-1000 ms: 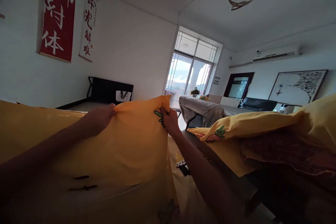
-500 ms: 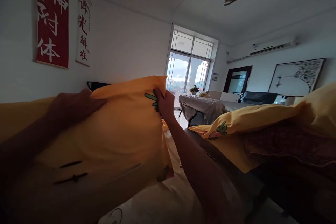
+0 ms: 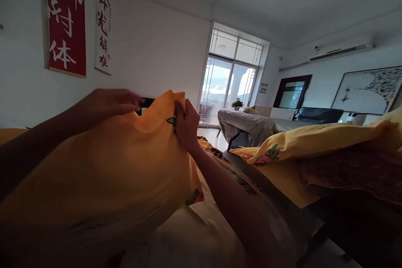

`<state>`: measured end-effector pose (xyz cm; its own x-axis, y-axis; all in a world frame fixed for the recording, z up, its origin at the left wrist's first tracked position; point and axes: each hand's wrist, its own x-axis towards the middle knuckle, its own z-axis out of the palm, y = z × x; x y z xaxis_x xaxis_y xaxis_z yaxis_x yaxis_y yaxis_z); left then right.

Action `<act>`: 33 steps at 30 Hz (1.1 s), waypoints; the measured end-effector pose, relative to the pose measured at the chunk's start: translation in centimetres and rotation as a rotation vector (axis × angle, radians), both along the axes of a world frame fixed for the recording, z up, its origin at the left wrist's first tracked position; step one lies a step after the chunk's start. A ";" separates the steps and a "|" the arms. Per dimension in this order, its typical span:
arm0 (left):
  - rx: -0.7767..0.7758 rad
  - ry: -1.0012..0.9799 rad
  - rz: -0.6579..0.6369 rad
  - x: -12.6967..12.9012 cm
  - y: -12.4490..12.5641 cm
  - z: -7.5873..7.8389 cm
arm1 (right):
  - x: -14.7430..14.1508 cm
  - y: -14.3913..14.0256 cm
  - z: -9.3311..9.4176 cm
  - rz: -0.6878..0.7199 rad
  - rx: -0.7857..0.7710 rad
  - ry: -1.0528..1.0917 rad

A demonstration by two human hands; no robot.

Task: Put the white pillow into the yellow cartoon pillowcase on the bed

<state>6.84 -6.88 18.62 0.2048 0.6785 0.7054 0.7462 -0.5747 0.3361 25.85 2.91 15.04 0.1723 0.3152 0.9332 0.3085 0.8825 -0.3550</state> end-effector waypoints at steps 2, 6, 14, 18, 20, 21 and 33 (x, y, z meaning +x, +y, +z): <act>0.123 0.025 0.070 3.5 -0.1 1.0 | -0.3 -1.0 1.4 -0.028 0.082 -0.051; 0.296 0.052 0.297 8.5 0.6 2.6 | 0.2 -1.7 4.3 0.093 0.145 -0.127; 0.092 0.050 0.201 7.3 2.6 2.8 | 2.3 -1.6 4.2 0.328 -0.055 -0.119; 0.284 0.077 0.252 6.7 3.4 1.3 | 4.3 -0.5 1.3 0.566 -0.361 -0.196; 0.344 0.058 0.269 6.7 3.4 1.0 | 5.6 0.2 -0.6 0.672 -0.496 -0.240; 0.371 0.052 0.279 6.7 3.4 1.0 | 6.1 0.4 -1.6 0.713 -0.554 -0.265; 0.489 0.305 0.461 8.5 4.1 0.3 | 5.2 -2.5 -5.6 0.226 -0.517 -0.420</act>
<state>15.36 -2.73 18.91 0.2101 0.3653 0.9069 0.9675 -0.2113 -0.1390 31.09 0.36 9.48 -0.2920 0.7223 0.6269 0.3403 0.6911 -0.6377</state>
